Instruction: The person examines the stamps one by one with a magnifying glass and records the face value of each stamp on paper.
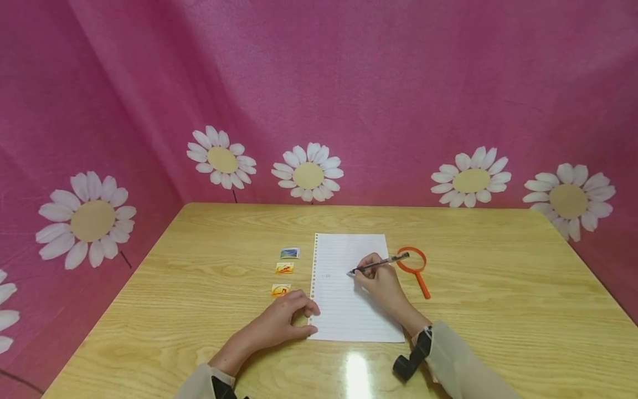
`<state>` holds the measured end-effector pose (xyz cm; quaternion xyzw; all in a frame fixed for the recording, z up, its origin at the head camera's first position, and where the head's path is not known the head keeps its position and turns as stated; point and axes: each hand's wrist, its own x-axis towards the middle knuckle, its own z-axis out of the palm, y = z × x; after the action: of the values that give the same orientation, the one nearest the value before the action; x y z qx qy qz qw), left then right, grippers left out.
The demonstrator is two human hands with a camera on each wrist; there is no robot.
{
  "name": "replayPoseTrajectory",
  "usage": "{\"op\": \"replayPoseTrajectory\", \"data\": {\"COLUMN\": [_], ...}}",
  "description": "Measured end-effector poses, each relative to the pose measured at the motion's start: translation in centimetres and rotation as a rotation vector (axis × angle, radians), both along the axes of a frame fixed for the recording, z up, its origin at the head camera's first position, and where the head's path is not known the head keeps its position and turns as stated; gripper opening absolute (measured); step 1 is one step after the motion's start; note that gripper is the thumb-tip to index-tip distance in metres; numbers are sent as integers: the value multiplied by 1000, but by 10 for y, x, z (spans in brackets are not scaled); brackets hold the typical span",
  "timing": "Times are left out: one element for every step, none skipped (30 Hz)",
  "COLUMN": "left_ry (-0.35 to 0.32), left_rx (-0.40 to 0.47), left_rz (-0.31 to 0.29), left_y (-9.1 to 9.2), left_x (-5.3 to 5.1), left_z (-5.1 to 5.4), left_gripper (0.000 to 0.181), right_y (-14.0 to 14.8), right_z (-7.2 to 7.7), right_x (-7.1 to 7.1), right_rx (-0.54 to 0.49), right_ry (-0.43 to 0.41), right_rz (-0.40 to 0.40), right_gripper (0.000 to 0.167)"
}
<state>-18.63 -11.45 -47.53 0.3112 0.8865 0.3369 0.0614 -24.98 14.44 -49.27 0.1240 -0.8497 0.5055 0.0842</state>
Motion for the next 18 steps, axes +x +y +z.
{"op": "replayPoseTrajectory", "data": {"left_ry": [-1,-3,-4,-6,-7,-8,-9,-8,-6,-3,-2,0,5,7,7,8,7,8], "left_rx": [-1,0,-1,-2,-2,-3,-4,-4,-4,-4,-4,-3,-3,-3,-3,-4,-4,-5], "left_rz": [1,1,2,2,2,1,0,-1,-2,-4,-4,-6,-8,-9,-8,-7,-7,-7], "left_y": [0,0,0,0,0,0,0,0,-1,-1,-1,-1,-1,-1,-1,-1,-1,0], "left_x": [0,0,0,0,0,0,0,0,0,0,0,0,0,0,0,0,0,0], "left_z": [0,0,0,1,1,1,0,0,0,0,0,0,0,0,0,0,0,0], "left_gripper": [22,22,22,22,22,22,22,22,22,22,22,22,22,22,22,22,22,22], "right_y": [0,0,0,0,-1,-1,-1,-1,-1,-1,-1,-1,-1,-1,-1,-1,-1,-1], "right_z": [0,0,1,1,1,1,1,2,2,2,3,3,4,4,4,4,4,4], "right_x": [0,0,0,0,1,1,1,1,1,1,1,1,2,2,2,2,2,2], "right_rx": [3,4,5,8,10,10,13,12,12,11,9,8,9,8,10,11,12,13], "right_ry": [-3,-4,-7,-8,-11,-14,-19,-23,-27,-31,-31,-30,-28,-28,-25,-23,-21,-22], "right_rz": [2,4,6,8,7,6,4,3,0,-2,-5,-7,-8,-8,-7,-6,-6,-7], "right_gripper": [12,11,11,12,12,12,12,12,12,12,12,12,12,12,12,12,12,12]}}
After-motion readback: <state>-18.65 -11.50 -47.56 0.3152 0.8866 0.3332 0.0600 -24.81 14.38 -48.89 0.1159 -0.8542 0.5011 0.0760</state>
